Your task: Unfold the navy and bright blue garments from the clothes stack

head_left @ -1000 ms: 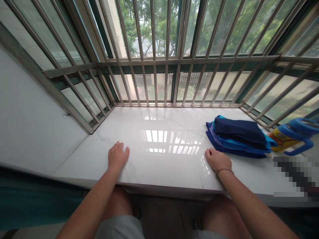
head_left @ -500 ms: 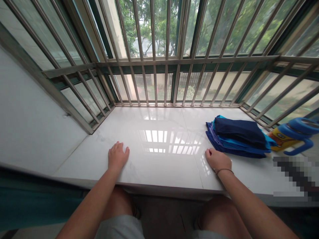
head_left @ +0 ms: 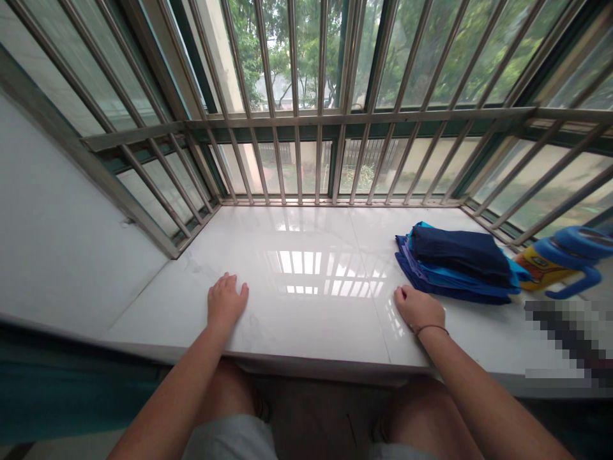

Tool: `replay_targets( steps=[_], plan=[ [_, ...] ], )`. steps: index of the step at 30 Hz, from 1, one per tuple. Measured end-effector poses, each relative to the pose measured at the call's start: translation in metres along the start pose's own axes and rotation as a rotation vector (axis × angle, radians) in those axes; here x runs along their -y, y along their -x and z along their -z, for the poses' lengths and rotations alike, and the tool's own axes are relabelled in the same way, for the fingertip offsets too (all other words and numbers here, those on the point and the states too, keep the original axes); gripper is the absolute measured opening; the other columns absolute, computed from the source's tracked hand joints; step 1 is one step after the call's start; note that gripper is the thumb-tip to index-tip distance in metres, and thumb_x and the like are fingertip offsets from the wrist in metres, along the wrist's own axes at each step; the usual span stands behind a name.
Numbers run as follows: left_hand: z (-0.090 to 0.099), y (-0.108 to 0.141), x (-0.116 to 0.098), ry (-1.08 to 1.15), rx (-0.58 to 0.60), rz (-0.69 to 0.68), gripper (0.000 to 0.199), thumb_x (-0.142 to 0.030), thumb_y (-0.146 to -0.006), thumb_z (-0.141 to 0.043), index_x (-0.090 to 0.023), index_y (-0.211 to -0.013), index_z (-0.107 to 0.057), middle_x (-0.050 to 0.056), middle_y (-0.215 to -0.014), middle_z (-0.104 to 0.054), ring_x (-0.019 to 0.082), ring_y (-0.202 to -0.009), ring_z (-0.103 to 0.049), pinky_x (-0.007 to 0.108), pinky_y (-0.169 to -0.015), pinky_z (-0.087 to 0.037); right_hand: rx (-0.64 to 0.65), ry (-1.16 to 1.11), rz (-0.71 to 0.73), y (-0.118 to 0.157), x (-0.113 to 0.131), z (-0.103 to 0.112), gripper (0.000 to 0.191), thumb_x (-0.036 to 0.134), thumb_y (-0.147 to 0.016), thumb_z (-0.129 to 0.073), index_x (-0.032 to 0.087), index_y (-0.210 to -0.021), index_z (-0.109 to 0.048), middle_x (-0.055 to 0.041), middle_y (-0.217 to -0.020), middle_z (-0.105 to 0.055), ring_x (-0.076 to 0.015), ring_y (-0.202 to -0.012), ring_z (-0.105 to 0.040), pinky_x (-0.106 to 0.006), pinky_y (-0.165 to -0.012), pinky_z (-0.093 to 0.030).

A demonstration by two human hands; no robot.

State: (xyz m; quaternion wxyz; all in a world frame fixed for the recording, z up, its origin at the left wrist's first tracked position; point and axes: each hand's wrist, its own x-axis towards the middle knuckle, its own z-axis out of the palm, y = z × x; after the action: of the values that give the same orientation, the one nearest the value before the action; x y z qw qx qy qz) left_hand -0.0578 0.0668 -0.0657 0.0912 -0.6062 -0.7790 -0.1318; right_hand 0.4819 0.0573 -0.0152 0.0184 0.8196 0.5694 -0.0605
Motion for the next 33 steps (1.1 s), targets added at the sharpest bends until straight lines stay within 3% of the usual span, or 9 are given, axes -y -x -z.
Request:
replay_targets(
  steps=[33],
  plan=[
    [-0.0034, -0.0004, 0.0021, 0.037, 0.002, 0.009, 0.054, -0.042, -0.104, -0.049, -0.008, -0.142, -0.068, 0.026, -0.160, -0.060, 0.038, -0.148, -0.056, 0.056, -0.126, -0.040, 0.002, 0.006, -0.001, -0.0002, 0.0000, 0.0004, 0.053, 0.047, -0.110, -0.034, 0.025, -0.107, -0.083, -0.0143, -0.109, -0.083, -0.0294, -0.094, -0.077, -0.034, -0.071, -0.042]
  ],
)
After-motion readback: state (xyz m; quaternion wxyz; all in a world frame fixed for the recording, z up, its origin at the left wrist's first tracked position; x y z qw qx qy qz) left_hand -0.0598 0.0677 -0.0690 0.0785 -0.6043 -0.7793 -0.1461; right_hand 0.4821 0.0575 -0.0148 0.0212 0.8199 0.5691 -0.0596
